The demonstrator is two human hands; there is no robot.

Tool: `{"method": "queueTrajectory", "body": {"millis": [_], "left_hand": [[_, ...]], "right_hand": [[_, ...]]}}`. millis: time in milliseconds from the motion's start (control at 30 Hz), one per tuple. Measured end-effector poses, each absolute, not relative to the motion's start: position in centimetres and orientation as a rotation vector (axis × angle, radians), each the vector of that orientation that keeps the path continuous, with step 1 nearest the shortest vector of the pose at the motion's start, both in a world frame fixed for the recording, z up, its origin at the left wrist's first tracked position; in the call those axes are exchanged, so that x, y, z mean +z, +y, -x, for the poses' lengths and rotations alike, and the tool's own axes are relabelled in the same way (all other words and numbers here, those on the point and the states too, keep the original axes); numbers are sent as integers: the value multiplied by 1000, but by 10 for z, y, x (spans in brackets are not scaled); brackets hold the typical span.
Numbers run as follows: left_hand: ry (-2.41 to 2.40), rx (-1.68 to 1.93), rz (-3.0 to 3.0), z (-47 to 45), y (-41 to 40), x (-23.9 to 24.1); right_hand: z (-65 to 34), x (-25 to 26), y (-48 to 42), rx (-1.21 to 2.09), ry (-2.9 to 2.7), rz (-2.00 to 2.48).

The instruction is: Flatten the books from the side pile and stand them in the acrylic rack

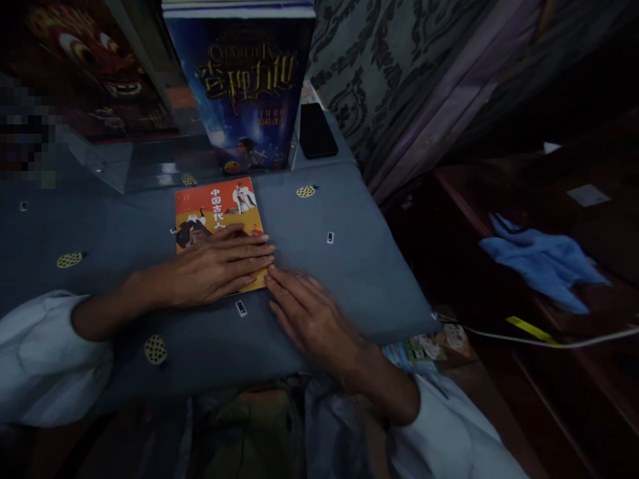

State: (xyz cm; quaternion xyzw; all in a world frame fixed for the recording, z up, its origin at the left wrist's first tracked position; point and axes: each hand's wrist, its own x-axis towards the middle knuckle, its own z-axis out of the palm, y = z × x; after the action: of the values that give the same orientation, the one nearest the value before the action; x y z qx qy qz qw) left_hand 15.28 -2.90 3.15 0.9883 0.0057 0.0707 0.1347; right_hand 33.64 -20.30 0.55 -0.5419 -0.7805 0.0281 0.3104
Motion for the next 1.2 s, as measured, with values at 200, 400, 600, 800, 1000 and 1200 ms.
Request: {"method": "queueTrajectory", "body": {"millis": [200,400,600,800,1000,1200], "left_hand": [[4,193,-2878,-153,-31,32],[-7,265,-2971,-148,-44,32],[-37,409,-3059,-142,-61,24],[-74,447,-3264,-140,-71,27],[-12,389,-3329,-132,-91,29],[89,366,-3340,-129,-100,24]], "right_hand": [[-335,7,-203,46,-2065,1416],[-332,7,-212,32,-2005,1407],[-329,5,-214,-29,-1990,1385],[-330,8,-213,-6,-1982,1360],[-330,6,-215,14,-1989,1373],[-330,6,-214,-4,-1999,1365]]}}
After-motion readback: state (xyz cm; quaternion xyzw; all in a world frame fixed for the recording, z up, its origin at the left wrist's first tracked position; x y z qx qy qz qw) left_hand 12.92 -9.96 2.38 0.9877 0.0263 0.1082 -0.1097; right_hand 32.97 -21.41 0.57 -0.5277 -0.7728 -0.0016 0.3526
